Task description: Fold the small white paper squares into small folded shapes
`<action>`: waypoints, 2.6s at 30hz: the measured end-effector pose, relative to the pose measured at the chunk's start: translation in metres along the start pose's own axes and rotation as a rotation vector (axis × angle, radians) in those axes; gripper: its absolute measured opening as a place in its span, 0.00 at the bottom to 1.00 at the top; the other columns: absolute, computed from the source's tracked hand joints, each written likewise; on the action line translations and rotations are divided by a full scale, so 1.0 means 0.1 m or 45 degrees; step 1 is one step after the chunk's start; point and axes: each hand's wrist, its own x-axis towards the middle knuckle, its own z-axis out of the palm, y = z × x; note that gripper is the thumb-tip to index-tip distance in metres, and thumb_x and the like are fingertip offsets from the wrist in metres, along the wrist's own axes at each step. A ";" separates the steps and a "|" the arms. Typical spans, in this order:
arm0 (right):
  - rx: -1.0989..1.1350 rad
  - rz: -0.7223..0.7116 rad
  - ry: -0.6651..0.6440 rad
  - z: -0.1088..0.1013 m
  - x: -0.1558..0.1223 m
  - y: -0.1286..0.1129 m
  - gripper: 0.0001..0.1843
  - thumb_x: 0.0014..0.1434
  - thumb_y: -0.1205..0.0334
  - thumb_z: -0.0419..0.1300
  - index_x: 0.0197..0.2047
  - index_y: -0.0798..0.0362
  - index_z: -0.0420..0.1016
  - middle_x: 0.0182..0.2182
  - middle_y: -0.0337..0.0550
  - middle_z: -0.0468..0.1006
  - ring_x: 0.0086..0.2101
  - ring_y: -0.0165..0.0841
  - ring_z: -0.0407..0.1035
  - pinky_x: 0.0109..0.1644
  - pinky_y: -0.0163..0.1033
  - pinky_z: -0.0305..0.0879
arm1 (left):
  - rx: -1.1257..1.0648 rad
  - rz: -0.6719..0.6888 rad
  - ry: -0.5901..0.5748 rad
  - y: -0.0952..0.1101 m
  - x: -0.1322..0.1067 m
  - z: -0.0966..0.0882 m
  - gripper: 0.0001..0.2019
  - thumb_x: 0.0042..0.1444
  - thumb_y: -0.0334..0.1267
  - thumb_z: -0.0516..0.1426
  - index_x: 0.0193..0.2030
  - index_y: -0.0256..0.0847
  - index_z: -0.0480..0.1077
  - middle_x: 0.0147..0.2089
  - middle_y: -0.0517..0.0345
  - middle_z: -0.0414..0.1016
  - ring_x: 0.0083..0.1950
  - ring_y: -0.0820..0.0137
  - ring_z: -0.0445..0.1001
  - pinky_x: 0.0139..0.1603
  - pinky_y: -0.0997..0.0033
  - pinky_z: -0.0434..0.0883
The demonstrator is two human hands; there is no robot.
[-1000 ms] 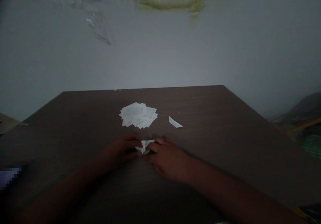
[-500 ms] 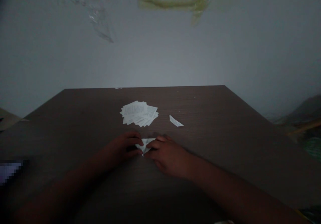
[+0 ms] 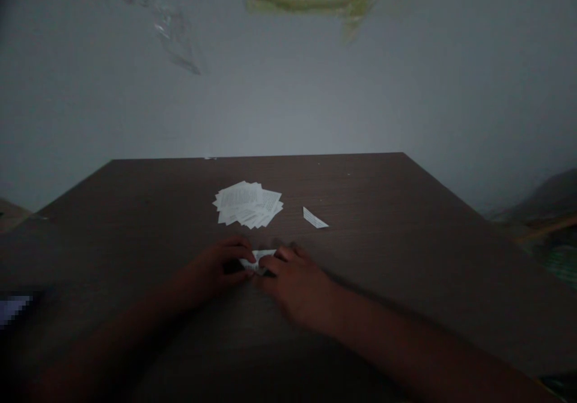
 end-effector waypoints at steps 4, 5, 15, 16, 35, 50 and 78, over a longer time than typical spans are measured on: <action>0.142 -0.024 0.031 -0.03 -0.02 0.08 0.29 0.80 0.71 0.71 0.79 0.44 0.89 0.70 0.55 0.91 0.66 0.54 0.83 0.72 0.61 0.81 | -0.009 -0.026 -0.013 0.05 0.00 0.01 0.08 0.69 0.35 0.74 0.53 0.48 0.90 0.64 0.51 0.89 0.62 0.54 0.90 0.70 0.53 0.86; 0.184 -0.028 0.044 -0.04 -0.02 0.10 0.28 0.80 0.73 0.70 0.77 0.45 0.90 0.69 0.54 0.92 0.66 0.53 0.83 0.73 0.61 0.80 | -0.003 -0.030 -0.014 0.06 0.00 0.01 0.08 0.70 0.34 0.74 0.53 0.48 0.90 0.63 0.52 0.89 0.61 0.55 0.90 0.70 0.53 0.86; 0.331 0.038 0.163 -0.02 0.00 0.14 0.26 0.79 0.76 0.64 0.73 0.51 0.89 0.66 0.56 0.94 0.62 0.50 0.87 0.74 0.60 0.82 | 0.090 0.012 -0.027 0.08 -0.06 -0.04 0.08 0.75 0.35 0.71 0.56 0.47 0.92 0.66 0.53 0.90 0.64 0.54 0.90 0.74 0.57 0.84; 0.334 0.036 0.164 -0.02 0.00 0.14 0.27 0.79 0.76 0.64 0.74 0.51 0.89 0.67 0.56 0.93 0.63 0.50 0.87 0.75 0.61 0.82 | 0.089 0.018 -0.035 0.07 -0.06 -0.04 0.09 0.75 0.35 0.71 0.57 0.47 0.92 0.67 0.53 0.90 0.65 0.54 0.89 0.75 0.57 0.84; 0.219 0.036 0.104 0.00 -0.03 0.09 0.30 0.82 0.73 0.66 0.82 0.54 0.85 0.77 0.63 0.87 0.71 0.54 0.82 0.81 0.65 0.79 | 0.116 0.144 -0.161 0.01 -0.05 -0.14 0.13 0.80 0.33 0.67 0.61 0.50 0.94 0.67 0.49 0.92 0.67 0.52 0.89 0.78 0.49 0.84; 0.233 0.015 0.061 -0.07 -0.01 0.07 0.29 0.83 0.71 0.65 0.82 0.53 0.85 0.73 0.61 0.91 0.67 0.54 0.84 0.76 0.65 0.81 | 0.082 0.058 -0.126 0.05 -0.05 -0.11 0.12 0.78 0.37 0.68 0.60 0.50 0.94 0.67 0.49 0.90 0.64 0.53 0.90 0.73 0.51 0.87; 0.186 -0.026 -0.035 -0.14 -0.02 0.04 0.30 0.82 0.72 0.70 0.81 0.45 0.87 0.82 0.54 0.84 0.74 0.55 0.78 0.78 0.65 0.79 | -0.007 -0.094 0.078 0.05 -0.03 0.01 0.08 0.66 0.32 0.75 0.49 0.49 0.93 0.62 0.52 0.94 0.63 0.52 0.92 0.72 0.49 0.88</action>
